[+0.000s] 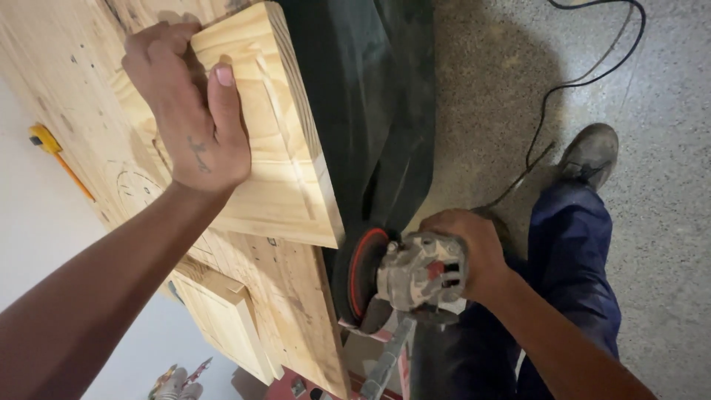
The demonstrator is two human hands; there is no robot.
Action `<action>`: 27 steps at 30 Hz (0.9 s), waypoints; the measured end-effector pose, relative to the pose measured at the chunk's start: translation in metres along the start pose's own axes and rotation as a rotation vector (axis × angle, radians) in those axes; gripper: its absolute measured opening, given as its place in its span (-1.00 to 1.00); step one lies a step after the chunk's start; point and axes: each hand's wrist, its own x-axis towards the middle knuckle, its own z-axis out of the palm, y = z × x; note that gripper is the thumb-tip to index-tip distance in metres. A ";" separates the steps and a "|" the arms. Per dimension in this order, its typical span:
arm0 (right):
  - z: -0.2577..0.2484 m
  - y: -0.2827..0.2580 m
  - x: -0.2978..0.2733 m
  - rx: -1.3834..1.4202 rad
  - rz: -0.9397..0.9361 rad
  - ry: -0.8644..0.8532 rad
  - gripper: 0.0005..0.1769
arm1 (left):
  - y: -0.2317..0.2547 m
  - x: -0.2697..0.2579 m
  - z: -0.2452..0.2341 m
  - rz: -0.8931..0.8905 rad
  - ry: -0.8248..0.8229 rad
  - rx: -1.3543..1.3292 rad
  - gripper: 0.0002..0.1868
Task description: Using a handheld angle grinder with a sanding disc to smooth and finish the edges of wooden panels on a workbench.
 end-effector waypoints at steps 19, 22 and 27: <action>-0.058 -0.017 0.177 -0.221 -0.091 0.048 -0.36 | -0.008 0.009 -0.004 -0.127 -0.058 0.031 -0.54; -0.064 -0.021 0.198 -0.190 -0.124 0.067 -0.43 | -0.009 0.008 -0.004 -0.154 -0.086 0.017 -0.55; -0.065 -0.008 0.209 -0.104 -0.059 0.085 -0.39 | -0.012 0.005 -0.003 -0.205 -0.105 0.022 -0.55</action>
